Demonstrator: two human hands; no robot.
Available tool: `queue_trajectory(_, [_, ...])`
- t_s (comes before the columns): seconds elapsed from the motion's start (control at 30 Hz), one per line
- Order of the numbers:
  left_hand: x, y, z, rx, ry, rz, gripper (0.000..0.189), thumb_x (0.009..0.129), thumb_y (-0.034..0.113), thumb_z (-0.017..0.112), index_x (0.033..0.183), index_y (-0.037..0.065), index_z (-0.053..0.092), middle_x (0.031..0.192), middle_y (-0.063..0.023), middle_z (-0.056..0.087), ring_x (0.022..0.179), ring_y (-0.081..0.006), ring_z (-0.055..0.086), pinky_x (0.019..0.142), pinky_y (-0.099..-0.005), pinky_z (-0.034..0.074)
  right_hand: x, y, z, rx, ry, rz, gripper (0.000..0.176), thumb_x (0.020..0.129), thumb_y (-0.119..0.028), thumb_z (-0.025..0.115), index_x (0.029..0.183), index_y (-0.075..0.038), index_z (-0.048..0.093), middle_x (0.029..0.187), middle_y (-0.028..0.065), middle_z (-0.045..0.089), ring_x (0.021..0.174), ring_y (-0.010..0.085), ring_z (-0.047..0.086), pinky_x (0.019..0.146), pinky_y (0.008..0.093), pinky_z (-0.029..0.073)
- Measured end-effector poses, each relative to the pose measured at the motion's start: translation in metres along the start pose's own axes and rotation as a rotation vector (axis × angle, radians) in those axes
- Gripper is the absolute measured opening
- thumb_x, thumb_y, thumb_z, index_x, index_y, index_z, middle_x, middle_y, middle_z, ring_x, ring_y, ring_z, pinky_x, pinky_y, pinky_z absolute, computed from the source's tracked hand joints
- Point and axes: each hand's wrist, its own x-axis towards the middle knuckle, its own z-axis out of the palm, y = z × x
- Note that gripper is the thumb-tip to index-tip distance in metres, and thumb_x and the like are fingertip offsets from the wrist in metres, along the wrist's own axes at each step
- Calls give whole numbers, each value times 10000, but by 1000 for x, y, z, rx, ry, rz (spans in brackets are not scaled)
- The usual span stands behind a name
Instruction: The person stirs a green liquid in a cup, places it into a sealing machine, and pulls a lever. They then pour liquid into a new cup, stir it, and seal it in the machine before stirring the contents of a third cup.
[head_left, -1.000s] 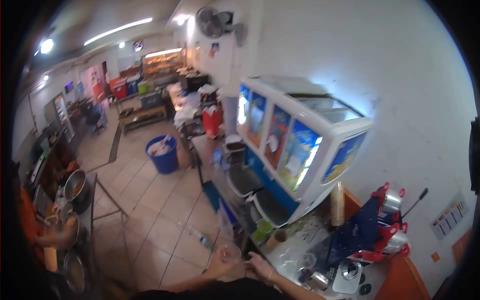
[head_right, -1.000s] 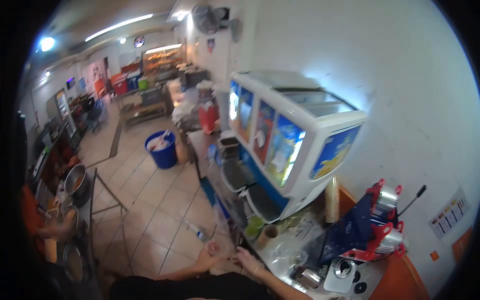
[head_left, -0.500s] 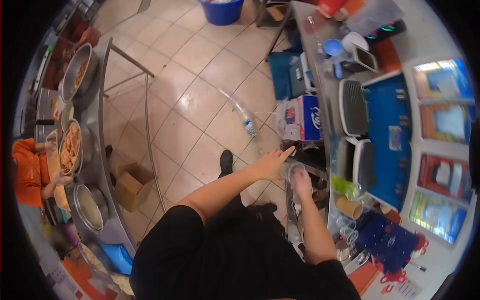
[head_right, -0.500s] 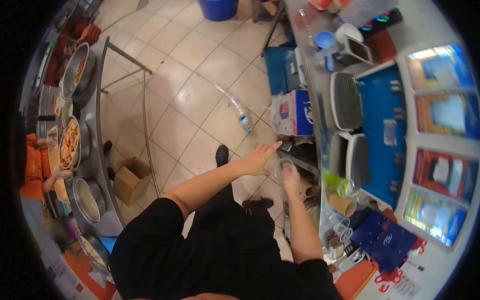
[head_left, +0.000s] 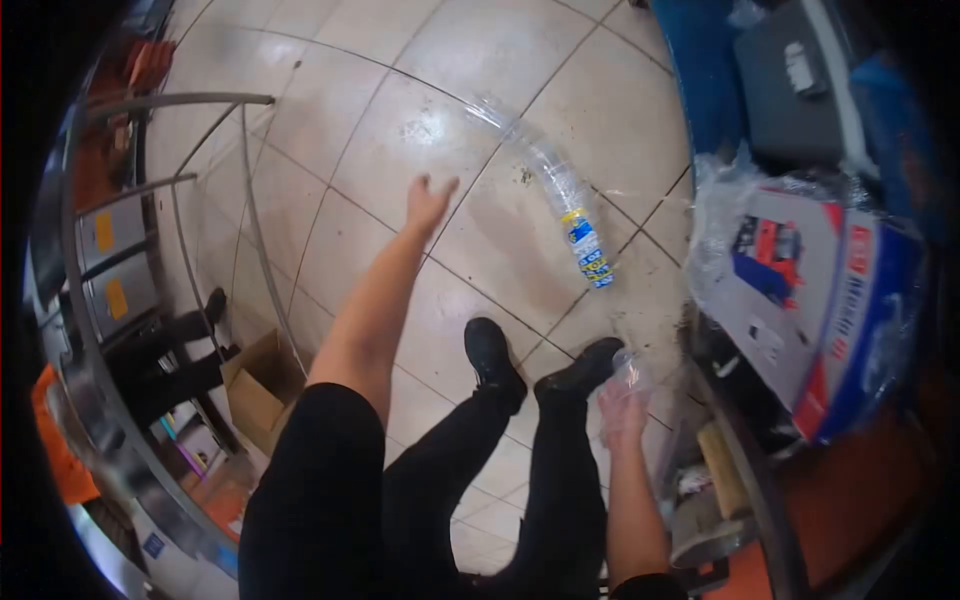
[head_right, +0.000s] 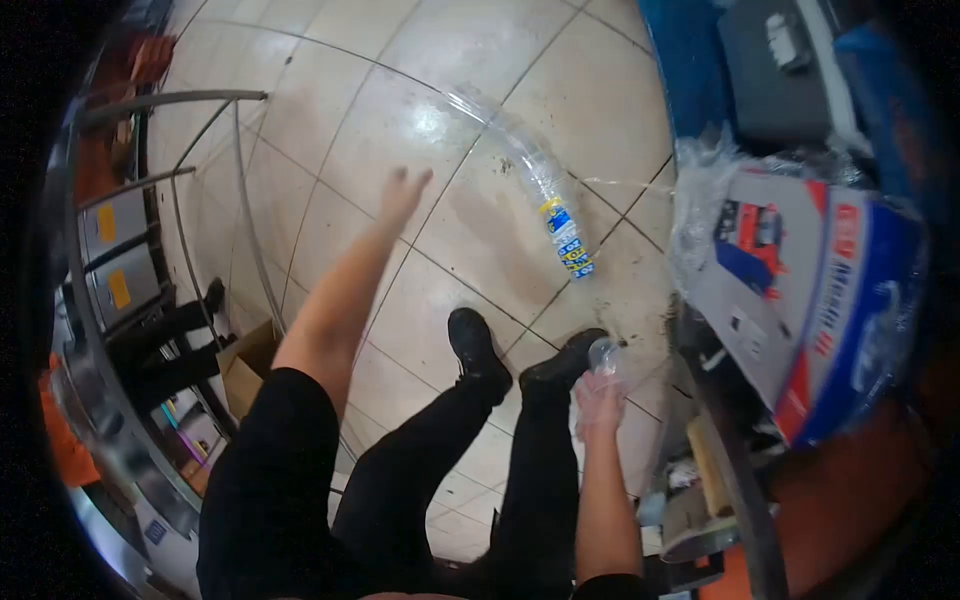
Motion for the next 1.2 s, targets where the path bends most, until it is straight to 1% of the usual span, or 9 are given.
queue_trajectory(0.2, [205, 74, 40, -200, -189, 151, 1294, 735, 561, 916, 1611, -80, 211, 1602, -335, 369, 1491, -385, 406, 1213, -457, 358, 133, -12, 140, -17, -26, -79, 762, 1112, -515, 416, 1664, -78, 126, 1741, 146, 184, 1578, 351, 286, 1178, 631, 372])
queue_trajectory(0.3, [154, 117, 79, 5, -526, 208, 849, 910, 526, 769, 1547, 59, 457, 1407, -176, 641, 1368, -283, 557, 1117, -426, 418, 154, -15, 188, 85, 75, -72, 743, 1124, -482, 380, 1676, -90, 74, 1759, 143, 126, 1592, 352, 257, 1184, 640, 364])
queue_trajectory(0.37, [131, 106, 131, -58, -851, 334, 637, 975, 469, 710, 1464, 92, 552, 1270, -110, 697, 1147, -204, 678, 917, -341, 531, 164, -22, 212, 179, 63, -160, 536, 1107, -455, 417, 1523, -117, 412, 1666, 153, 308, 1522, 338, 344, 1138, 614, 420])
queue_trajectory(0.5, [17, 99, 179, 222, -676, 441, 716, 845, 531, 833, 1302, 19, 630, 1033, -172, 741, 951, -236, 708, 829, -374, 556, 214, -10, 206, -99, 129, -265, 309, 1047, -388, 500, 1155, -133, 636, 1362, 111, 548, 1234, 280, 532, 972, 470, 494])
queue_trajectory(0.57, [-5, 79, 180, 135, -660, 386, 794, 683, 472, 933, 1220, -53, 678, 1022, -228, 752, 974, -345, 738, 866, -418, 577, 200, -14, 209, -48, 232, -235, 322, 1039, -394, 514, 1167, -125, 637, 1333, 106, 573, 1222, 273, 547, 968, 452, 492])
queue_trajectory(0.77, [-133, 54, 85, 108, -514, 409, 548, 734, 291, 925, 1029, -48, 611, 907, -241, 703, 858, -411, 712, 759, -443, 562, 186, 37, 136, 143, 354, -58, 364, 1017, -415, 563, 1155, -93, 662, 1196, 84, 653, 1171, 235, 579, 990, 414, 478])
queue_trajectory(0.83, [-184, 68, 22, 64, -549, 247, 440, 795, 134, 912, 1050, -58, 609, 969, -154, 733, 956, -211, 721, 824, -357, 578, 115, 31, 143, 7, 305, -117, 354, 1016, -411, 568, 1131, -96, 681, 1193, 82, 658, 1155, 225, 581, 1009, 409, 464])
queue_trajectory(1.1, [-299, 235, -265, -307, -631, 35, 440, 831, -25, 850, 1170, -34, 569, 1111, -130, 699, 1029, -215, 707, 877, -353, 602, -282, -54, 177, -1108, 89, -495, 534, 1122, -470, 354, 1373, -52, 572, 1380, 195, 587, 1320, 351, 547, 1159, 440, 393])
queue_trajectory(1.2, [-326, 323, -330, -434, -731, 195, 557, 848, -54, 822, 1283, -29, 475, 1203, -146, 644, 1097, -233, 677, 939, -367, 590, -432, -143, 205, -709, 123, -417, 451, 1118, -387, 446, 1367, -34, 573, 1381, 203, 595, 1306, 331, 564, 1144, 416, 405])
